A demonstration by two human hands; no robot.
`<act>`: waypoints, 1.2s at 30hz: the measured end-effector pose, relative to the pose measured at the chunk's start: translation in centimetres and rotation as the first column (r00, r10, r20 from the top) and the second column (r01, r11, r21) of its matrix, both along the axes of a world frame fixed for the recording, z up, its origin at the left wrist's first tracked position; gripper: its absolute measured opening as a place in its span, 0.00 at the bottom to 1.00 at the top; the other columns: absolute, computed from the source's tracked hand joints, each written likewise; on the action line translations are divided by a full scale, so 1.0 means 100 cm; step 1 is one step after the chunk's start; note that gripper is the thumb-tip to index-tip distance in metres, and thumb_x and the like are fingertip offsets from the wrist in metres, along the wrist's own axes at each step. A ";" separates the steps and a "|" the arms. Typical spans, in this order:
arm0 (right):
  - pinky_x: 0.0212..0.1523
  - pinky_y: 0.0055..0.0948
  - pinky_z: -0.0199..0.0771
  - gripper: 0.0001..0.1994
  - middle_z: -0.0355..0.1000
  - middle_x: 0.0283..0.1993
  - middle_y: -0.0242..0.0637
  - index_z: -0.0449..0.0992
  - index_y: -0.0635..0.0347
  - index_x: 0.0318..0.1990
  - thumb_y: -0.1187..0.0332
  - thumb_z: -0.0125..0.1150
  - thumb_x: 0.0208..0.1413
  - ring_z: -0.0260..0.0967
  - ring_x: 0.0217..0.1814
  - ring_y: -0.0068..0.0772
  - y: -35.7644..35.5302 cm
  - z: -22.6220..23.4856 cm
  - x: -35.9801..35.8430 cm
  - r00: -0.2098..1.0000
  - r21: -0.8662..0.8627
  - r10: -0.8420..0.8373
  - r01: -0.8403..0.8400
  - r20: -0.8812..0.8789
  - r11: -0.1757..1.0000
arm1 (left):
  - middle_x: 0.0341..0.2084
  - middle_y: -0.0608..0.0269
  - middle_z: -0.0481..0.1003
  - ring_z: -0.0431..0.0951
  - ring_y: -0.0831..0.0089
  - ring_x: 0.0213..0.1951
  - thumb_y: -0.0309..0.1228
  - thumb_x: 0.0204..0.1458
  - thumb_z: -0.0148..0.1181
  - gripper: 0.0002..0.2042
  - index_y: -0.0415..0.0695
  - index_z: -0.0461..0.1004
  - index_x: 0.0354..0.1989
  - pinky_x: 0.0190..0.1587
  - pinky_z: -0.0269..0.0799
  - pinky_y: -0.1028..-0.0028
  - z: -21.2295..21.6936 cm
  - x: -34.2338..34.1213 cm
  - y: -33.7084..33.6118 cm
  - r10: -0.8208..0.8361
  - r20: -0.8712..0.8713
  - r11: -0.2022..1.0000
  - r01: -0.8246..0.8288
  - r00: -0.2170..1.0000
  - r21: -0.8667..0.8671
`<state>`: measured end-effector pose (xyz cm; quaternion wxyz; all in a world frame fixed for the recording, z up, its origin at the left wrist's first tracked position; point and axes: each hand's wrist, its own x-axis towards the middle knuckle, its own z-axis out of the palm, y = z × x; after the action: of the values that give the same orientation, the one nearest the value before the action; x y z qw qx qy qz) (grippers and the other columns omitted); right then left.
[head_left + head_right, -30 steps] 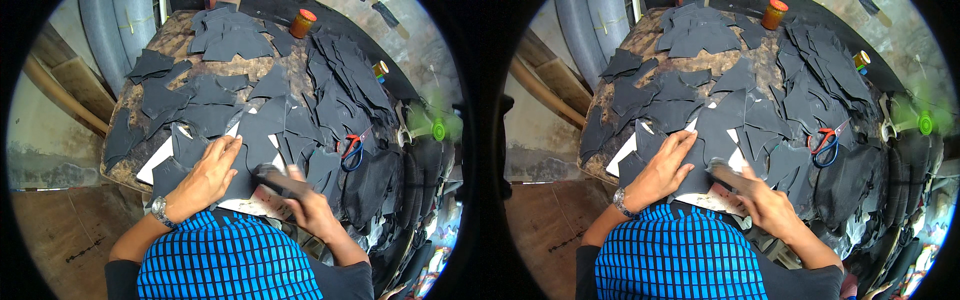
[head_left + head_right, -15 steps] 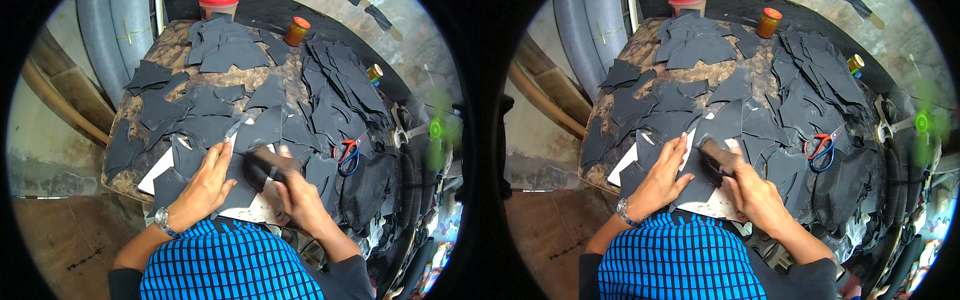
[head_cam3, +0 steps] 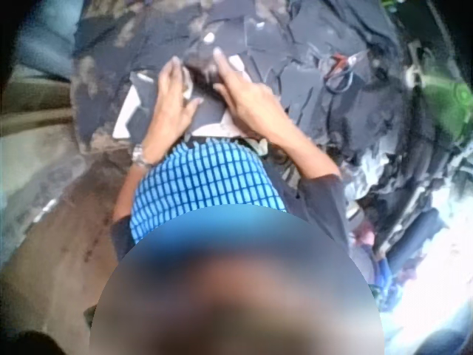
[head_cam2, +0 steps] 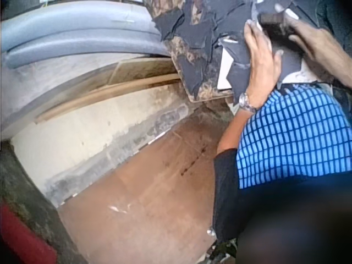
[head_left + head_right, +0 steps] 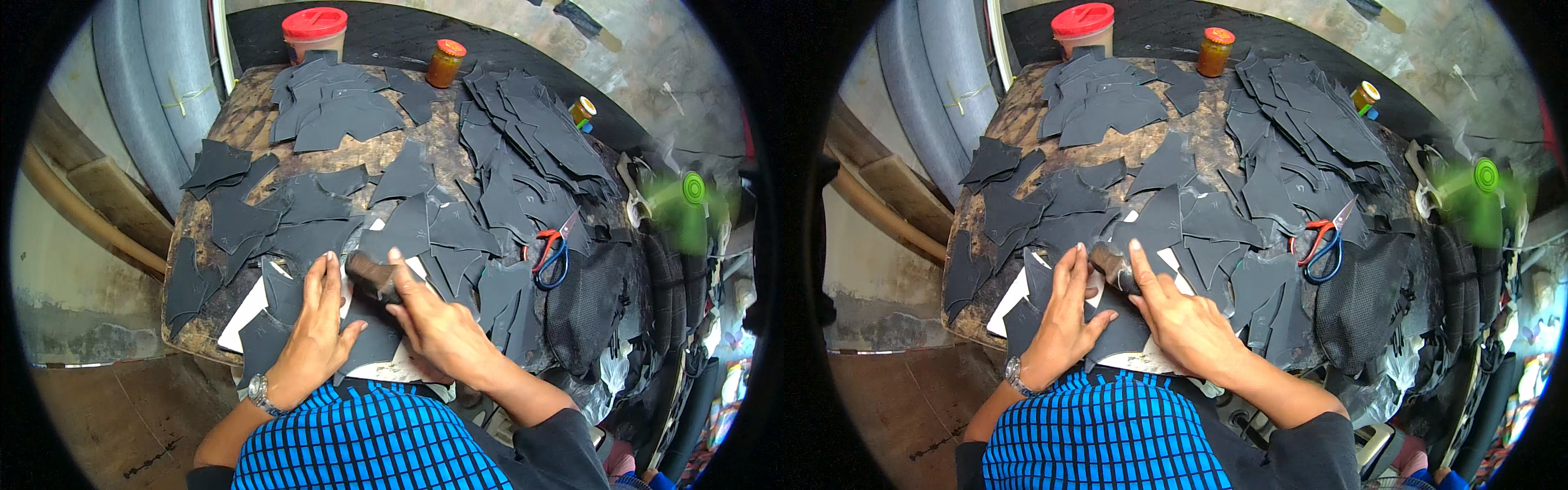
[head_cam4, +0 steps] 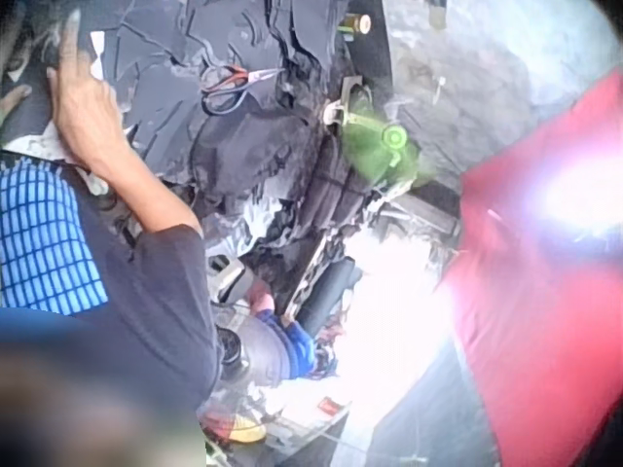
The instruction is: The person repeatedly picks up dark rubber pieces from a table, aligns them, and uses a hammer to tap and smooth their edges. The person handles the pieces one at a time, turning them over and placing them back on the table after smoothing.
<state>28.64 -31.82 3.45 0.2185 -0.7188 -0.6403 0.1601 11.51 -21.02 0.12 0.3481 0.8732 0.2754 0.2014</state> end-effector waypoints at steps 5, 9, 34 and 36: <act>0.27 0.43 0.74 0.32 0.67 0.32 0.42 0.54 0.51 0.70 0.63 0.57 0.59 0.73 0.28 0.46 -0.025 0.031 0.010 0.998 -0.039 0.035 -0.033 0.047 0.999 | 0.62 0.44 0.55 0.66 0.55 0.60 0.16 0.47 0.62 0.42 0.35 0.45 0.70 0.55 0.74 0.69 0.012 -0.001 0.003 -0.013 -0.001 0.981 0.013 1.000 -0.195; 0.28 0.34 0.70 0.30 0.63 0.29 0.33 0.64 0.42 0.66 0.66 0.60 0.52 0.66 0.29 0.33 -0.050 0.044 0.024 0.947 -0.135 0.190 -0.160 0.257 0.978 | 0.53 0.50 0.65 0.73 0.61 0.54 0.15 0.51 0.55 0.28 0.33 0.60 0.64 0.55 0.73 0.71 0.026 -0.004 0.045 -0.016 0.083 0.917 0.048 0.996 -0.395; 0.55 0.46 0.65 0.19 0.62 0.56 0.48 0.71 0.62 0.47 0.72 0.67 0.46 0.60 0.58 0.52 0.247 -0.049 0.146 0.955 0.191 -0.164 0.118 0.246 0.974 | 0.43 0.47 0.65 0.68 0.50 0.46 0.19 0.41 0.62 0.22 0.36 0.68 0.48 0.51 0.68 0.60 -0.035 0.099 0.231 0.195 0.007 0.854 -0.173 0.981 0.491; 0.47 0.39 0.67 0.17 0.63 0.45 0.41 0.68 0.60 0.44 0.73 0.67 0.47 0.63 0.48 0.41 0.255 -0.039 0.159 0.997 0.170 -0.024 0.012 0.073 0.985 | 0.43 0.47 0.66 0.70 0.52 0.46 0.18 0.41 0.61 0.23 0.36 0.68 0.50 0.51 0.68 0.61 -0.032 0.097 0.237 0.209 0.108 0.909 -0.234 0.972 0.345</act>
<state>44.51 -6.33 -0.45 0.2563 -0.7088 -0.6529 0.0759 21.20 2.72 -3.11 0.1689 0.8773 0.3197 0.3157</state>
